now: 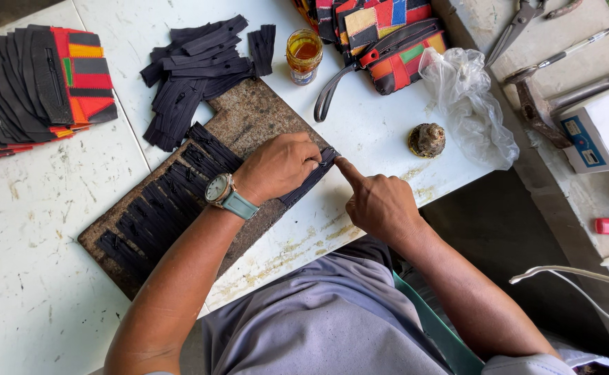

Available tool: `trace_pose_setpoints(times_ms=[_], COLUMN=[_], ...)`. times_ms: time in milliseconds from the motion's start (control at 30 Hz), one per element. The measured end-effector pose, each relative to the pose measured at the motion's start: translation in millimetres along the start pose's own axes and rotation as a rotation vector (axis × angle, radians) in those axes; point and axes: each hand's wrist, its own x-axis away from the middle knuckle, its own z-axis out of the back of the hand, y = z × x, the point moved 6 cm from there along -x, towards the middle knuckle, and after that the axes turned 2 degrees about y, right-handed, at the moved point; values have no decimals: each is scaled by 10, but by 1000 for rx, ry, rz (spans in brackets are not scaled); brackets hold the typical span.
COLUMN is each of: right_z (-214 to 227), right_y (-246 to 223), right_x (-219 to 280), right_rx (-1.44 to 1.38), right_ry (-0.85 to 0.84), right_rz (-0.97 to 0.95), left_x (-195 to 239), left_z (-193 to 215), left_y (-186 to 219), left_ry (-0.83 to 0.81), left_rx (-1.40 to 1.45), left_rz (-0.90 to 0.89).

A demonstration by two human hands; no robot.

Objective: The person repeatedly applies a yellowish adhesive from a small jar onto black zipper strips laid on a wooden board. They use their finger to spread the glue along the zipper teeth, then place each treated strip back on the board. Finished colorful pouches and tools are visible on the table.

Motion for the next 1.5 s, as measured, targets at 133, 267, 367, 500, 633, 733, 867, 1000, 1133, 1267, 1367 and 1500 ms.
trace_pose_setpoints(times_ms=[133,267,367,500,633,733,867,1000,1133,1267,1367,1500], right_z=[47,174,276,289,237,177,160,139,31,-23,-83,-64], right_y=[95,365,456,234,-92,-135,72,323,440,491,512,464], right_x=[-25,-29,-45,-84,-77,-55,-86,-247,-450,-588,-636,-591], right_rx=[-55,-496,-869,-1056,-1149,-1216,-1304,-1382,-1361,-1367,-1343,-1166], right_ry=[69,182,331,318,279,171,105,95,119,220,165,194], right_rz=[1,-57,29,270,311,183,89,63,-33,-103,-194,-195], left_x=[46,97,171,292,399,436,584,734,805,854,884,919], left_z=[-10,34,124,307,444,530,610,516,331,180,88,18], left_y=[62,189,306,550,726,699,477,310,195,86,6,-22], left_ry=[82,190,264,384,451,506,581,535,506,496,465,456], left_rx=[-69,-185,-100,-62,-95,-48,-1,84,270,403,455,463], left_rz=[-55,-173,-215,-254,-243,-180,3,168,365,482,541,567])
